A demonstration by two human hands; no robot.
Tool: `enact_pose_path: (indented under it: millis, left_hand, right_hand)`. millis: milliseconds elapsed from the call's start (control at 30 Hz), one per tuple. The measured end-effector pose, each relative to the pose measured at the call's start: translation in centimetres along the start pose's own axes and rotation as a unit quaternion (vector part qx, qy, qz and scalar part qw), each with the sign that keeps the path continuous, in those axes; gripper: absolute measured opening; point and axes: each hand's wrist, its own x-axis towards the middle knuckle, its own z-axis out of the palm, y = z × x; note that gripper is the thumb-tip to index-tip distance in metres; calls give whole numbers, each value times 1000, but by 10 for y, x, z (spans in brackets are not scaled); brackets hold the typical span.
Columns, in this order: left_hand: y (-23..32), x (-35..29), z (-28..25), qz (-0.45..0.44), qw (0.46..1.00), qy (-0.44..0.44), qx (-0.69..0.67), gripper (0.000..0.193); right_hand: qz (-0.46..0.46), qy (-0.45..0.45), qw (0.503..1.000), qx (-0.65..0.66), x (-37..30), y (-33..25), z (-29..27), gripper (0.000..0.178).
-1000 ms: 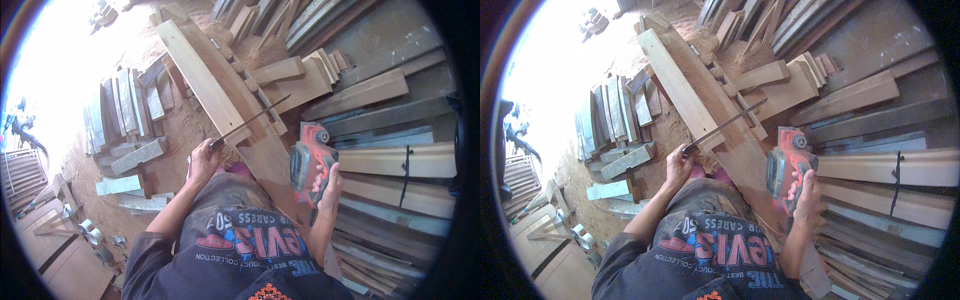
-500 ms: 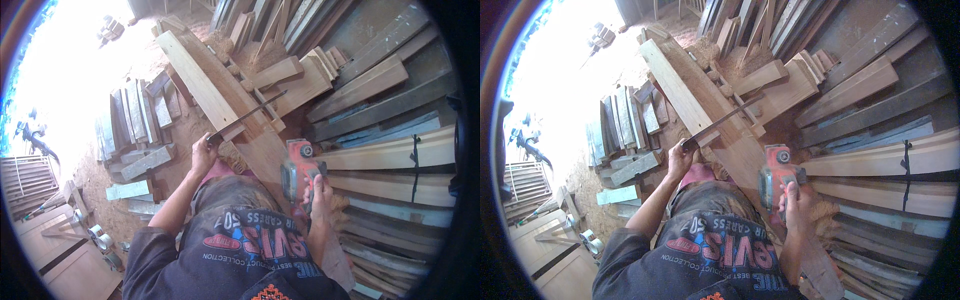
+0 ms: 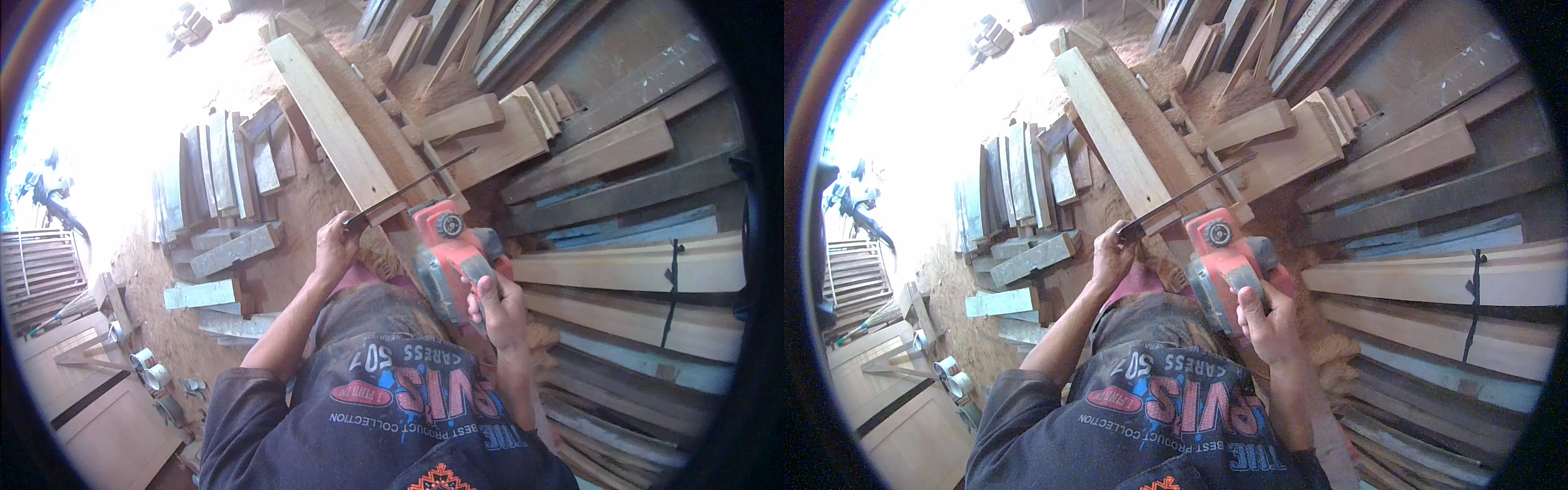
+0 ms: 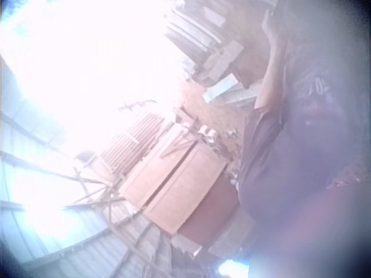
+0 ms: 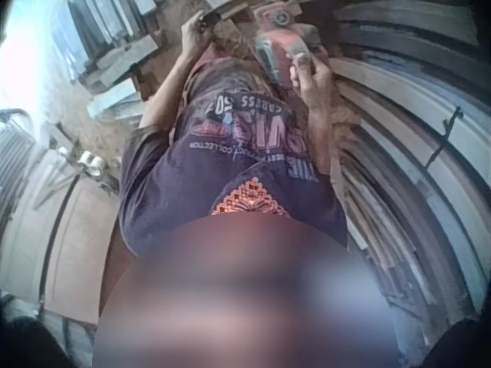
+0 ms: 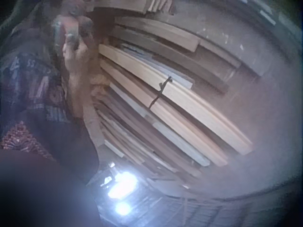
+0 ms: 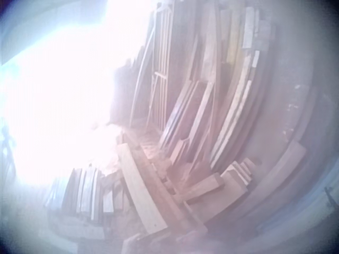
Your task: The person uses a circular saw to cut a long wooden plank into smaller pieces, then uses a hand planer to smooth the cut edges. The person measures the wood with a metal ruler and continues planing to refine the surface.
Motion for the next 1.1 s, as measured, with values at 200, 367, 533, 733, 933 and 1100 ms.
enact_pose_path:
  millis: [200,367,533,733,933,1100]
  left_hand:
    - [-2,0,0,2,1000,-10,2,12]
    - [1,-1,2,-32,999,1,-21,14]
    - [-7,-12,-3,-109,985,56,-125,15]
    - [-39,-18,-38,-132,947,159,-248,15]
    - [-52,-29,-78,-127,932,225,-256,17]
    - [-58,-34,-94,-161,921,274,-224,16]
  right_hand:
    - [5,-43,999,-29,7,-5,4,57]
    - [40,-50,993,-98,24,-14,14,54]
    - [70,-61,989,-114,53,-29,34,52]
    - [67,-69,992,-80,93,-51,63,50]
    - [39,-65,995,-60,128,-69,89,50]
    - [-9,-73,996,-56,180,-93,123,52]
